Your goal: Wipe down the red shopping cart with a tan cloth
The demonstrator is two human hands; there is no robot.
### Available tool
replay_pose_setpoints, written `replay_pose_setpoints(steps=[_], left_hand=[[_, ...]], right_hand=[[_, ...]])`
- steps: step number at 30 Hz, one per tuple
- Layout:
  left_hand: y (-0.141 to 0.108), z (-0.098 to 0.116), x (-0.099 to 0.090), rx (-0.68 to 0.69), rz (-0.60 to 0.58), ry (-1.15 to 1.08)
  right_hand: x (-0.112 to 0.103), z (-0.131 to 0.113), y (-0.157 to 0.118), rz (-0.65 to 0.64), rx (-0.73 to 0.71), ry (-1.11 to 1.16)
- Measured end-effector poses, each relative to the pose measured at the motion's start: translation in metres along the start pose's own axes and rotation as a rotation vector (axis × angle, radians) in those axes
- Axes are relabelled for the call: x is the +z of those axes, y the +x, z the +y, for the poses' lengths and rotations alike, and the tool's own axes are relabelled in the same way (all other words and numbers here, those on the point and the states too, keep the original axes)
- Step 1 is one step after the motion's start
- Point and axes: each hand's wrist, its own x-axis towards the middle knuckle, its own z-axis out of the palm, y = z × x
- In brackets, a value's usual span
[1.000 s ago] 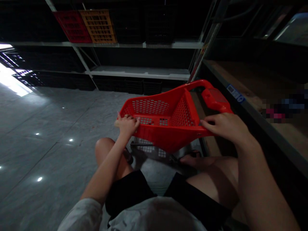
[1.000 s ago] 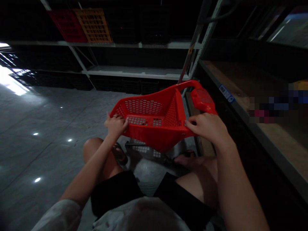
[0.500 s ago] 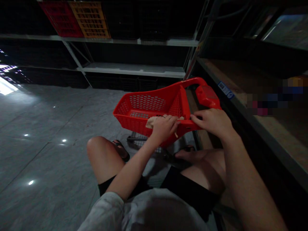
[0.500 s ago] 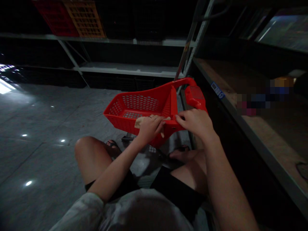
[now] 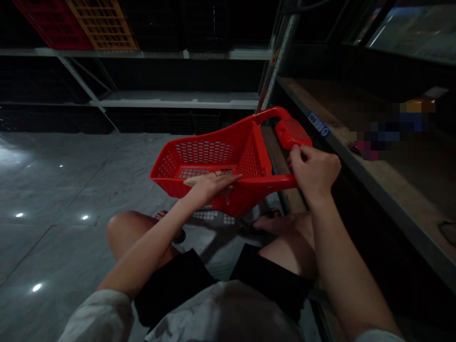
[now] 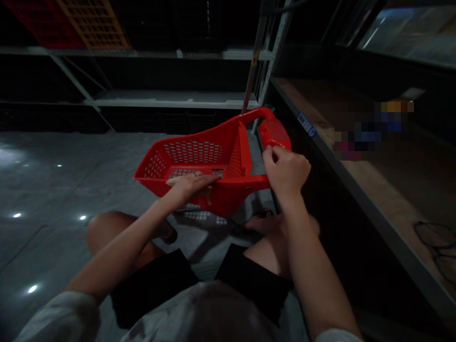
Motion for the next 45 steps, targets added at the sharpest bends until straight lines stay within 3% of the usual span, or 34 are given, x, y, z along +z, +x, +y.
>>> replay_pose_setpoints(steps=[2,5,9,12,17,19,21,26,28,30,32,36,38,41,45], left_hand=[[0.033,0.017,0.004,0.149,0.045,-0.192],[0.087,0.038,0.011,0.223,0.136,-0.412],[0.159,0.042,0.032,0.241,0.140,-0.349],[0.203,0.013,0.040,0.164,0.071,-0.127],[0.246,-0.057,0.026,-0.230,0.159,0.104],[0.250,-0.066,0.024,-0.332,0.188,0.119],[0.240,-0.057,0.025,-0.288,0.163,0.127],[0.176,-0.006,0.022,0.070,0.041,0.022],[0.161,0.001,0.015,0.194,-0.040,-0.074],[0.167,-0.009,0.010,0.233,-0.089,-0.103],[0.190,-0.033,0.009,0.181,-0.073,-0.048],[0.251,-0.089,0.018,-0.083,0.066,0.119],[0.270,-0.103,0.023,-0.199,0.121,0.156],[0.269,-0.099,0.025,-0.164,0.101,0.165],[0.214,-0.052,0.012,0.081,0.007,0.085]], right_hand=[[0.001,0.006,0.000,0.063,0.078,0.004],[0.001,0.016,-0.002,0.054,0.048,-0.028],[0.002,0.024,-0.003,0.052,-0.037,-0.026],[0.004,0.027,-0.003,0.072,-0.078,-0.011],[0.008,0.024,-0.003,0.108,-0.121,0.037],[0.009,0.022,-0.004,0.125,-0.132,0.049],[0.009,0.021,-0.005,0.139,-0.141,0.054],[0.004,0.019,-0.011,0.132,-0.183,0.077],[0.003,0.018,-0.013,0.133,-0.185,0.074],[0.002,0.017,-0.013,0.130,-0.179,0.060],[0.002,0.016,-0.012,0.105,-0.170,0.046],[0.002,0.014,-0.008,0.023,-0.149,0.030],[0.001,0.012,-0.007,-0.001,-0.146,0.023],[-0.001,0.009,-0.008,-0.015,-0.138,0.024],[-0.003,0.007,-0.012,0.003,-0.107,0.028]])
